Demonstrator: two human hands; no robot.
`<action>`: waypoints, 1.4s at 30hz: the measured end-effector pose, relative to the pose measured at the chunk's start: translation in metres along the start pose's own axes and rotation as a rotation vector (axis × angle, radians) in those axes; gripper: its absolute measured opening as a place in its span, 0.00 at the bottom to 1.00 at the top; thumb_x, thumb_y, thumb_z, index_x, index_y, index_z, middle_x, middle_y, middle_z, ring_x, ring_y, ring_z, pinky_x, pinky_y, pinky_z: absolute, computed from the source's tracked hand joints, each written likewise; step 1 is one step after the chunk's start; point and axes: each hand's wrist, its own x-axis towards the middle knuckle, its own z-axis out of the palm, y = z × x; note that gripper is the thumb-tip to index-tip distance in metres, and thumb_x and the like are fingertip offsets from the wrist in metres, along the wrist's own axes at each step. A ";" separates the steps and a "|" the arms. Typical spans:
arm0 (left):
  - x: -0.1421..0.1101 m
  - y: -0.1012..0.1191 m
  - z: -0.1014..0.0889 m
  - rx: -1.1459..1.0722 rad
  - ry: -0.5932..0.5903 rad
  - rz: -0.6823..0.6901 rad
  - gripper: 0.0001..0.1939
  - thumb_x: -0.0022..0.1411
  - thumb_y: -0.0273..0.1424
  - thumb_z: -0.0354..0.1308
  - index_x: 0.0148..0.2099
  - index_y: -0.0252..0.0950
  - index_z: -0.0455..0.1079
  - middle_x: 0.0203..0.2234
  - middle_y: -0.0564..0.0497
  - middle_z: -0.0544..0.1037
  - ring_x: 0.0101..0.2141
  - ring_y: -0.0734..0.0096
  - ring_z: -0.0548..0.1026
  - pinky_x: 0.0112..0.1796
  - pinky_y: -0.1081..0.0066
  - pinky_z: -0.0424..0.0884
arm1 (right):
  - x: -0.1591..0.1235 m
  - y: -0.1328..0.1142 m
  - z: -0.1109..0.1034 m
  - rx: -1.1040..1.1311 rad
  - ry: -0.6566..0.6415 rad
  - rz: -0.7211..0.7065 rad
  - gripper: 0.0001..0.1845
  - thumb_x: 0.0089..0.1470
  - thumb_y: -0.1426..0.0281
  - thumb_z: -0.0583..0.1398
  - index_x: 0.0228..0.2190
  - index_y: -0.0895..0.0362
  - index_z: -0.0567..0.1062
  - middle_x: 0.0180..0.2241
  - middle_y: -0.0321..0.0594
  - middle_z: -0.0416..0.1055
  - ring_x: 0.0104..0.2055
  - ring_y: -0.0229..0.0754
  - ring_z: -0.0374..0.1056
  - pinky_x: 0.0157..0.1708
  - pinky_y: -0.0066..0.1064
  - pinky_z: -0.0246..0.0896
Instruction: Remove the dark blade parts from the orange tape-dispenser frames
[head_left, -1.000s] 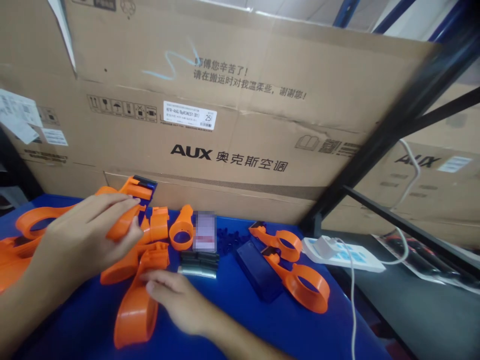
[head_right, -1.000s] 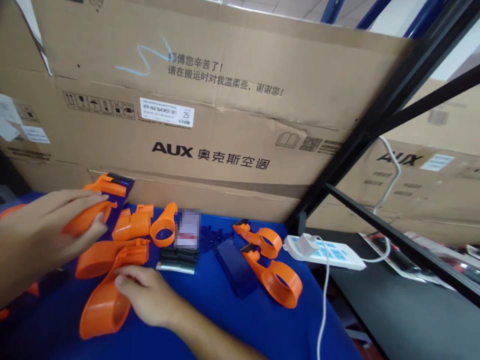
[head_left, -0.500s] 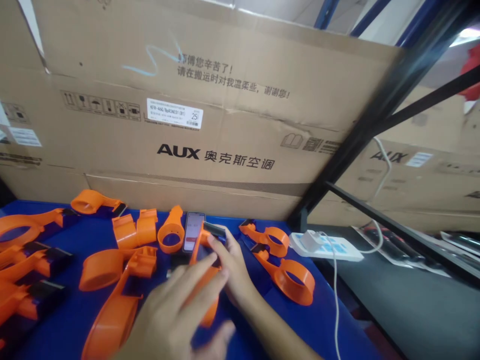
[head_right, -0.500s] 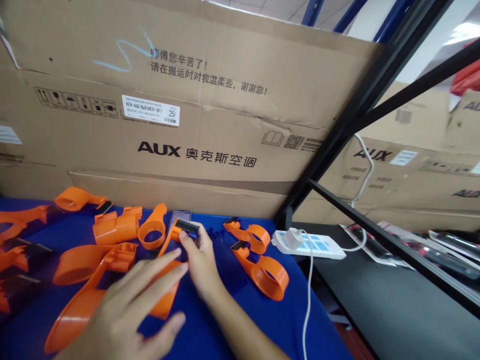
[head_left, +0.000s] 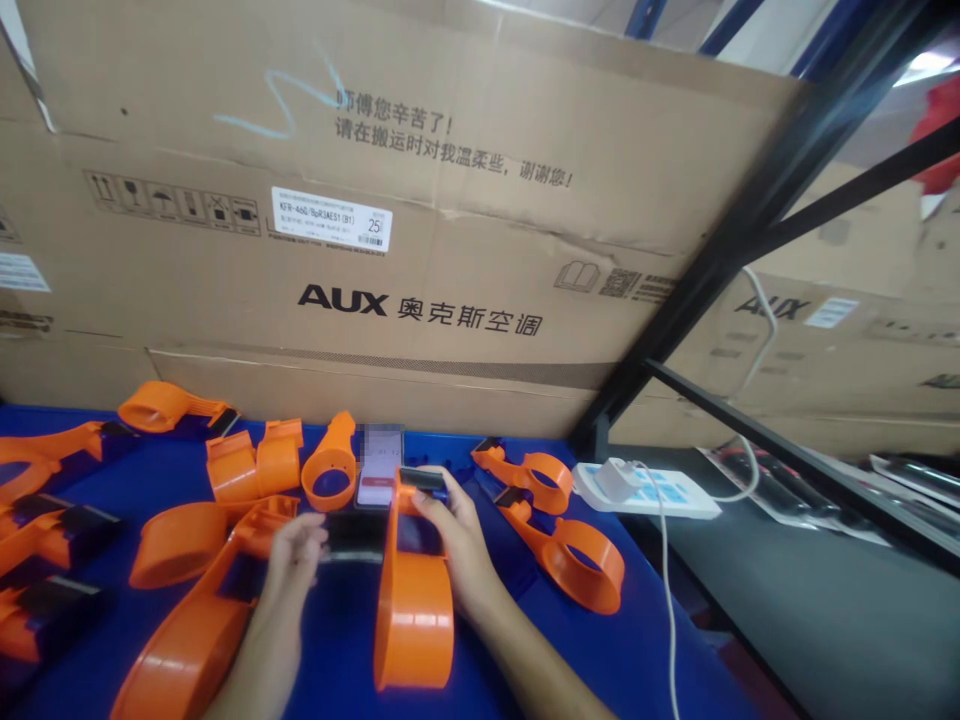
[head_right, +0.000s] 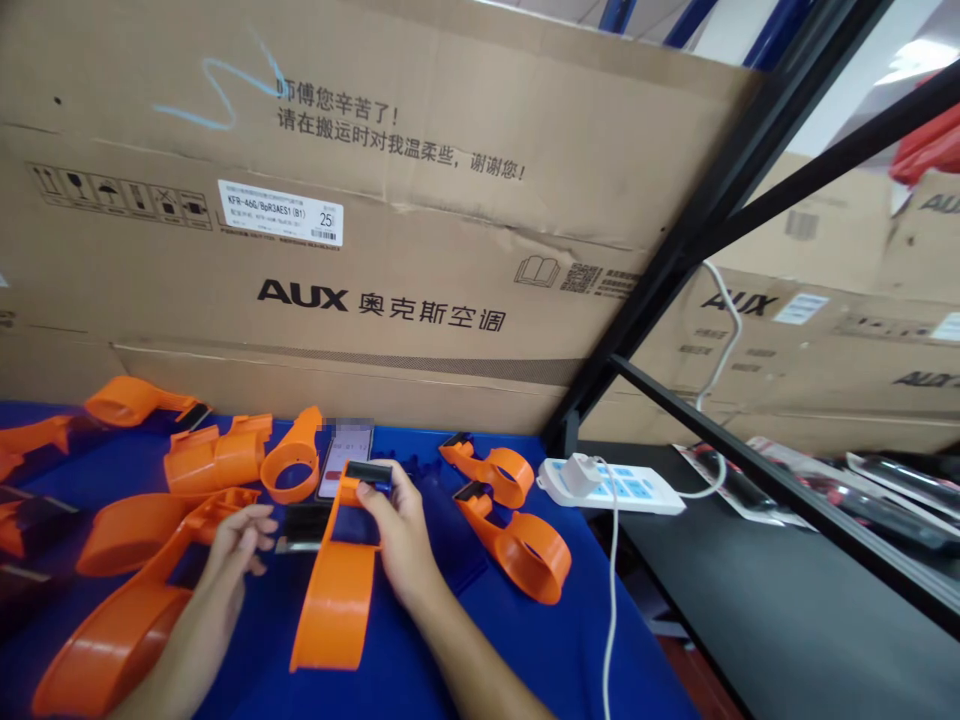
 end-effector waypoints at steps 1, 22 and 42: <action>0.004 -0.002 -0.009 0.036 0.025 -0.003 0.22 0.50 0.49 0.74 0.41 0.43 0.76 0.33 0.48 0.79 0.34 0.54 0.77 0.27 0.66 0.72 | -0.001 0.000 0.001 -0.004 -0.006 0.004 0.11 0.59 0.62 0.67 0.43 0.51 0.79 0.41 0.39 0.79 0.45 0.48 0.74 0.44 0.35 0.68; -0.016 0.004 0.048 -0.160 -0.117 -0.269 0.22 0.56 0.44 0.72 0.51 0.41 0.81 0.58 0.46 0.81 0.66 0.45 0.68 0.66 0.51 0.60 | -0.010 0.011 0.004 -0.373 -0.196 -0.098 0.22 0.63 0.59 0.66 0.55 0.48 0.71 0.47 0.40 0.77 0.47 0.45 0.75 0.49 0.38 0.71; -0.004 0.007 0.036 -0.202 -0.094 -0.255 0.22 0.41 0.45 0.80 0.35 0.39 0.83 0.33 0.50 0.87 0.52 0.47 0.80 0.57 0.58 0.72 | -0.029 0.003 0.005 -0.598 -0.193 -0.027 0.21 0.67 0.61 0.57 0.22 0.53 0.62 0.18 0.29 0.60 0.21 0.35 0.56 0.23 0.27 0.49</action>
